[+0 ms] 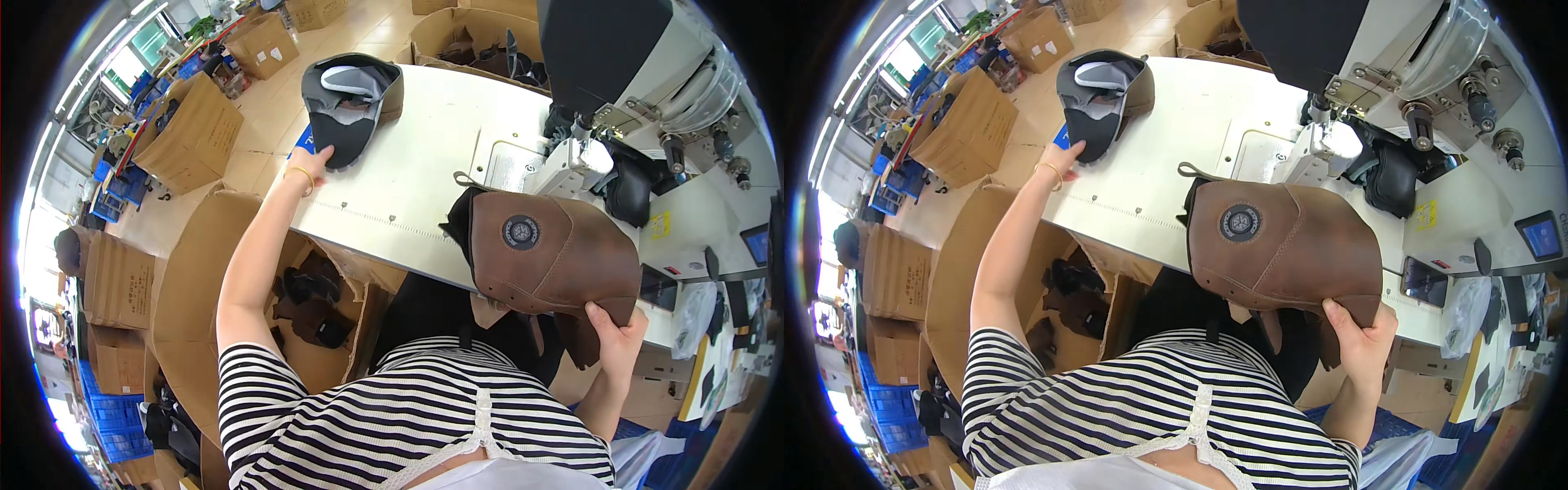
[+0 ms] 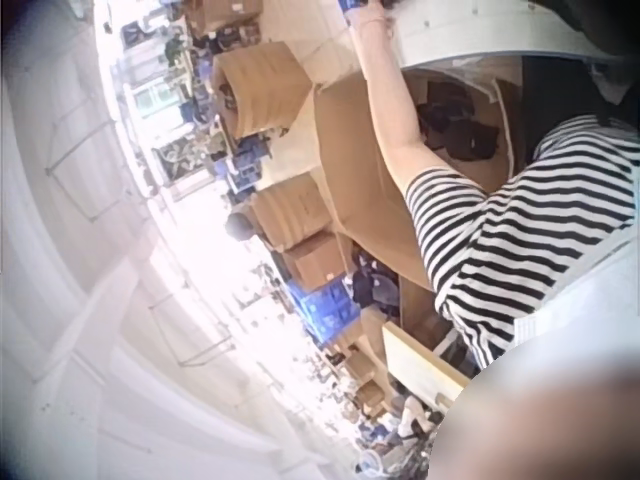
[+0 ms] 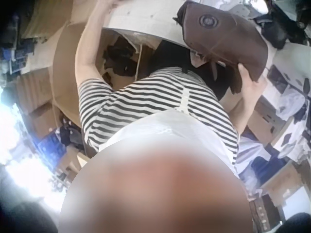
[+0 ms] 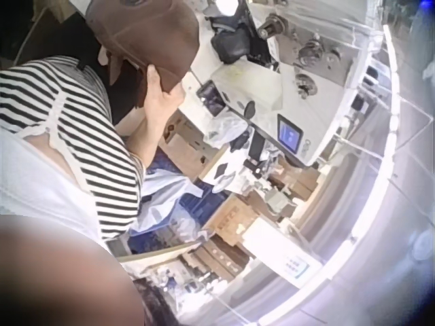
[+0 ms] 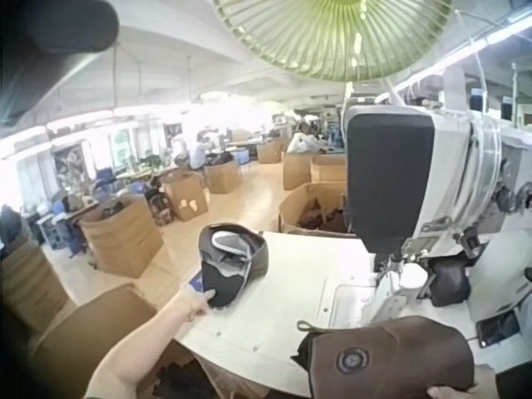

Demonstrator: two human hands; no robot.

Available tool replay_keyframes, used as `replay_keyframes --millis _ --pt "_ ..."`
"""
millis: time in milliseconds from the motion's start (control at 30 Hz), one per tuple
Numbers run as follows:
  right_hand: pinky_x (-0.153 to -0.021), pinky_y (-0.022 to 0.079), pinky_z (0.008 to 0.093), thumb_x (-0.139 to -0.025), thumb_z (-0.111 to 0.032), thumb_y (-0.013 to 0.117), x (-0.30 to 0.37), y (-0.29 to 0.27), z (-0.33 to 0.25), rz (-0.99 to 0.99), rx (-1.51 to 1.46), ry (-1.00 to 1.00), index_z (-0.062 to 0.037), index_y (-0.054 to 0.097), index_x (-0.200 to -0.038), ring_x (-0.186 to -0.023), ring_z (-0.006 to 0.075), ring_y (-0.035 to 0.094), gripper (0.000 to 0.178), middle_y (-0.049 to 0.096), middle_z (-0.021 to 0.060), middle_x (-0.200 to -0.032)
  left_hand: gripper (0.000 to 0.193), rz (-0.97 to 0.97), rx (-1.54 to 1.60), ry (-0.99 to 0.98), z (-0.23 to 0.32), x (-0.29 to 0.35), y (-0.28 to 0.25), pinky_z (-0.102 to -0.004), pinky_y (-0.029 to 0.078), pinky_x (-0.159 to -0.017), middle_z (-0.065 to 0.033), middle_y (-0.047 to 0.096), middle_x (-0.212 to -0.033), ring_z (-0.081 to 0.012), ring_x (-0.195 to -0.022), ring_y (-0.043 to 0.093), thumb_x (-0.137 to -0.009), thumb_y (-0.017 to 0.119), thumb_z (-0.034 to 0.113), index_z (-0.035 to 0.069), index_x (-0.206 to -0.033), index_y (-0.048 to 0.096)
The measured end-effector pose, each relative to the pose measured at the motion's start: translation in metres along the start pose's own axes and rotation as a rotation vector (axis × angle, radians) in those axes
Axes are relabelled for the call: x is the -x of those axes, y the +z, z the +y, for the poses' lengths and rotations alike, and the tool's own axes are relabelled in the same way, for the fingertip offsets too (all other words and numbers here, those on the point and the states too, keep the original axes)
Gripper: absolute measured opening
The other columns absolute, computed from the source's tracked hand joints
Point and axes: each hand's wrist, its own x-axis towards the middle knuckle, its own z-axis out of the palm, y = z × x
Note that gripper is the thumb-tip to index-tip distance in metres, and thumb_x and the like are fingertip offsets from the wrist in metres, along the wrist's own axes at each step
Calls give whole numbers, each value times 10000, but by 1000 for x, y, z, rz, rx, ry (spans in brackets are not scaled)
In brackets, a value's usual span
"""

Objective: The recorder is sewing shoe components using an industrial sewing machine.

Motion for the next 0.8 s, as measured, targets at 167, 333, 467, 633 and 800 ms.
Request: replay_keyframes --millis 167,333,467,633,800 --pt "-621 438 234 -782 -64 728 -7 1 3 -18 -72 33 38 644 -843 -663 93 537 145 636 22 -752 757 517 -959 1378 3 17 32 -545 296 -1029 -188 362 -1390 -362 -1315 321 -794 659 451 -1 -1331 375" --pt "-626 445 240 -772 -48 728 -10 2 3 -28 -86 77 45 641 -849 -666 94 539 149 637 23 -753 923 301 -1058 1161 -1 -23 92 -629 96 -1080 -163 186 -1524 -357 -1418 102 -796 530 643 74 -1455 221" --pt "-632 450 241 -768 -16 709 -10 3 1 -39 -79 87 47 637 -867 -675 94 542 137 639 23 -766 924 463 -966 1071 24 -56 123 -637 87 -1080 -162 184 -1525 -360 -1418 95 -798 506 659 82 -1460 219" --pt "-635 462 240 -781 -31 712 -12 8 -6 -54 -54 80 48 653 -889 -685 92 563 147 653 33 -796 927 512 -960 937 50 -67 131 -619 92 -1089 -171 190 -1521 -365 -1415 105 -797 507 655 70 -1457 223" --pt "-672 464 260 -775 -8 695 -28 13 -22 -168 -36 32 57 629 -896 -726 103 568 152 651 50 -810 912 518 -696 1173 17 -46 111 -577 87 -1104 -205 218 -1501 -366 -1408 131 -802 580 565 13 -1438 231"
